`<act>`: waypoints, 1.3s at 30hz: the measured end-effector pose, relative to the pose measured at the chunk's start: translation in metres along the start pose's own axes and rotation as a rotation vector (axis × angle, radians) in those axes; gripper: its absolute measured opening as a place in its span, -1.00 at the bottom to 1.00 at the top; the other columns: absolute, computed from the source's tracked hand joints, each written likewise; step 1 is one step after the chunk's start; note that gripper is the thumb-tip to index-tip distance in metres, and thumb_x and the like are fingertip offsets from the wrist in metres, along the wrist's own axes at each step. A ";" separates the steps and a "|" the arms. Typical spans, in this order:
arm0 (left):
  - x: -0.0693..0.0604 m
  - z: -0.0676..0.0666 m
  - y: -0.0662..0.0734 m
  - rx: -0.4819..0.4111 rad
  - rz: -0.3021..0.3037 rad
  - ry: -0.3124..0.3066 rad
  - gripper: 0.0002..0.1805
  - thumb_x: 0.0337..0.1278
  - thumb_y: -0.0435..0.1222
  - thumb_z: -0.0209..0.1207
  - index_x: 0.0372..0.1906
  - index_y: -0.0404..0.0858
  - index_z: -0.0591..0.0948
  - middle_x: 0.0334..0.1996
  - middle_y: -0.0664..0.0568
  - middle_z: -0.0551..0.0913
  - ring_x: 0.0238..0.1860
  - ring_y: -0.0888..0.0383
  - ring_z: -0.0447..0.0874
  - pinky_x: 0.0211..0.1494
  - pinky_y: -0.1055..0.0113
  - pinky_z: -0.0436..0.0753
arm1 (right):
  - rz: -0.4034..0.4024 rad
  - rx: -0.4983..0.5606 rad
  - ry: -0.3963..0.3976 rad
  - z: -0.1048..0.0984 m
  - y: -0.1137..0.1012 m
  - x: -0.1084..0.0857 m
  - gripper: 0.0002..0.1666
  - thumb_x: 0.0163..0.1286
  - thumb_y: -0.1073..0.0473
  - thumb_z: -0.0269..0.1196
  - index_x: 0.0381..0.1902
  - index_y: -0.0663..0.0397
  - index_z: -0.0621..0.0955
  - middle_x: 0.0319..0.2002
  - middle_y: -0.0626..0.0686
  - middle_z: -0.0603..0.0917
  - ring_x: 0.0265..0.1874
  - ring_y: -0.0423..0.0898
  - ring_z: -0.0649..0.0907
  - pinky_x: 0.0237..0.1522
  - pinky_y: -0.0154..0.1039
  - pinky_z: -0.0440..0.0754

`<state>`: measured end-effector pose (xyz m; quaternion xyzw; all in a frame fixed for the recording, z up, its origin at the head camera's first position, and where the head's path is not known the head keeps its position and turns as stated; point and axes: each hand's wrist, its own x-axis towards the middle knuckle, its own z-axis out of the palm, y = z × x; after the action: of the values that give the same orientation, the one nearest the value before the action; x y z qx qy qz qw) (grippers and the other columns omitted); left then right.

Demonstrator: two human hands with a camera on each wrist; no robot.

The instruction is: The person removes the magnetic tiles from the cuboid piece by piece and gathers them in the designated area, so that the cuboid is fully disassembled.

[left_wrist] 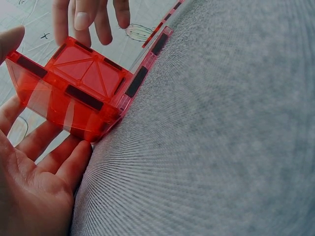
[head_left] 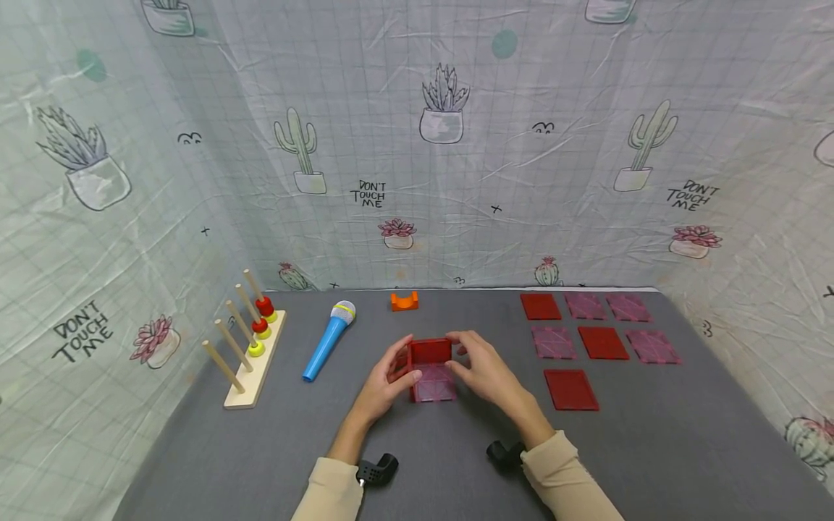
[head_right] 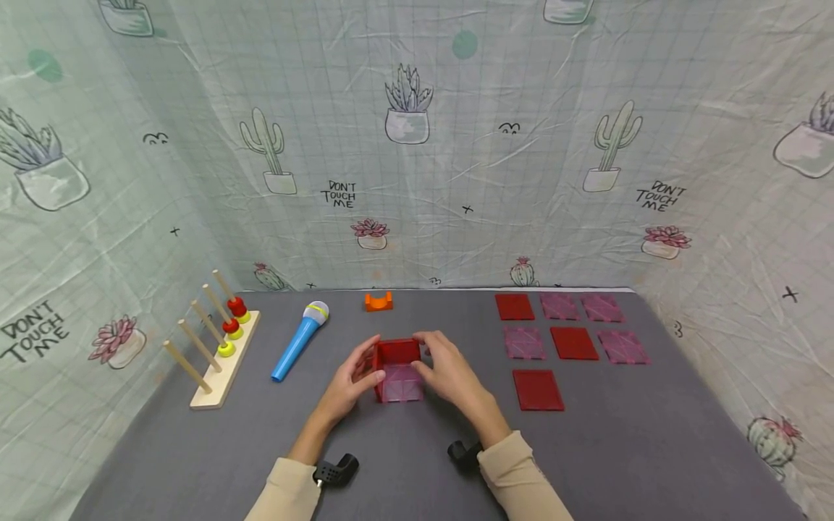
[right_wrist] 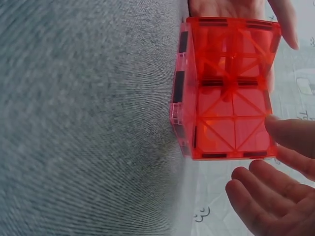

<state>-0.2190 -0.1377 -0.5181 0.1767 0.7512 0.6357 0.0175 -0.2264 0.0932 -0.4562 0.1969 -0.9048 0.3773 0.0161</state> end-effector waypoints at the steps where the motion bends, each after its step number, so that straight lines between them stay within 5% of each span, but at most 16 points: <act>1: 0.000 0.000 -0.001 -0.001 0.005 0.004 -0.26 0.34 -0.32 0.15 0.56 -0.18 0.16 0.46 -0.18 0.36 0.44 -0.16 0.36 0.49 -0.14 0.36 | 0.007 0.011 -0.004 0.001 0.000 0.000 -0.39 0.30 0.24 0.39 0.30 0.07 0.50 0.16 0.12 0.62 0.06 0.11 0.68 0.09 0.04 0.71; 15: -0.003 -0.001 0.000 0.000 0.074 -0.010 -0.25 0.26 -0.24 0.23 0.52 -0.21 0.25 0.37 -0.18 0.46 0.35 -0.18 0.47 0.44 -0.18 0.42 | 0.017 0.087 0.021 0.010 0.007 0.003 -0.61 0.40 0.24 0.29 0.14 0.04 0.46 0.01 0.14 0.68 -0.08 0.05 0.73 0.03 0.01 0.74; 25: -0.002 -0.003 -0.003 -0.036 0.158 -0.047 -0.29 0.21 -0.29 0.24 0.45 -0.35 0.31 0.27 -0.28 0.53 0.26 -0.28 0.51 0.30 0.39 0.55 | 0.065 -0.018 0.020 0.013 0.008 0.004 -0.85 0.44 0.15 0.26 -0.13 0.10 0.65 -0.30 0.00 0.67 -0.37 -0.19 0.56 -0.28 -0.26 0.63; 39: -0.002 -0.002 -0.001 -0.041 0.150 -0.055 -0.34 0.21 -0.29 0.23 0.42 -0.22 0.37 0.25 -0.27 0.55 0.24 -0.26 0.54 0.28 0.37 0.58 | 0.069 -0.016 0.044 0.014 0.009 0.003 -0.87 0.43 0.13 0.27 -0.25 0.07 0.62 -0.50 -0.10 0.54 -0.51 -0.20 0.46 -0.49 -0.37 0.43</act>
<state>-0.2177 -0.1405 -0.5187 0.2498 0.7217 0.6455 -0.0059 -0.2305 0.0883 -0.4716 0.1571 -0.9135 0.3744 0.0248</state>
